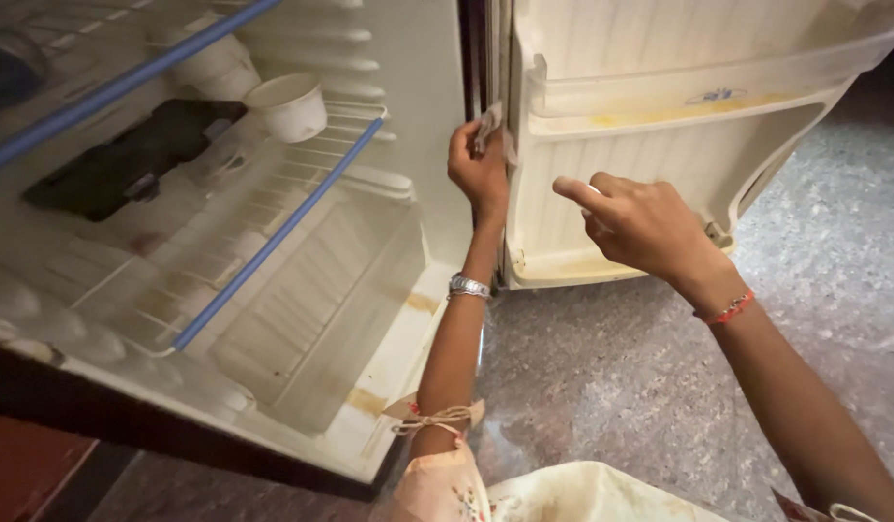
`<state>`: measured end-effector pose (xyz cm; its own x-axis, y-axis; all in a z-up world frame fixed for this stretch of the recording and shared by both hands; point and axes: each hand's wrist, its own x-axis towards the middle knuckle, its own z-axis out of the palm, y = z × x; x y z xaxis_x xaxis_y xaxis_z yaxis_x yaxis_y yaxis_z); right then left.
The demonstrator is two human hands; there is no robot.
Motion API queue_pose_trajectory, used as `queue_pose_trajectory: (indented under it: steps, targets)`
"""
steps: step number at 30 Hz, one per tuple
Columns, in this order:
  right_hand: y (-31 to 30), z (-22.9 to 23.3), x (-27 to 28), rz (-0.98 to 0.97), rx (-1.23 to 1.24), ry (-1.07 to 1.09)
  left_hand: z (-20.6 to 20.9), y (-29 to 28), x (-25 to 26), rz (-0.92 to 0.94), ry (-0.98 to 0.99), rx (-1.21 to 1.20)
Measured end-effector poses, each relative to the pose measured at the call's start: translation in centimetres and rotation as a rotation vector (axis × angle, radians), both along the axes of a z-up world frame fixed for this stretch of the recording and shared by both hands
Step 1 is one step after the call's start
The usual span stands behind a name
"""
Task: The person wipes the top of a maroon refrigerator with a cloth and spray bottle, then opens the door and cleans the interior shelves and door compartments. The person continues to wipe the inside surfaces and door edges with the cloth and spray.
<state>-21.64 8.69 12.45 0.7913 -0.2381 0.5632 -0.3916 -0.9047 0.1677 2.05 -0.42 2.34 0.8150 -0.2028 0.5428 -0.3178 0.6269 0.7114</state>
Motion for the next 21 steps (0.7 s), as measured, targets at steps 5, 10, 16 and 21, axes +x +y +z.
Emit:
queue_pose_trajectory:
  steps: [5,10,16,21]
  targets:
    - [0.3,-0.2,-0.7,0.025,-0.016,-0.001,0.3,-0.9,-1.2,0.124,-0.176,0.011]
    - [0.5,-0.2,-0.9,-0.043,0.011,0.055,-7.8,0.6,-1.1,0.230,-0.514,0.325]
    - [1.0,0.5,-1.4,-0.028,0.023,0.051,-21.0,3.4,1.3,-0.260,-0.382,1.152]
    - [0.9,1.3,-1.6,-0.011,0.054,-0.002,-13.7,1.4,2.5,0.216,-0.504,0.536]
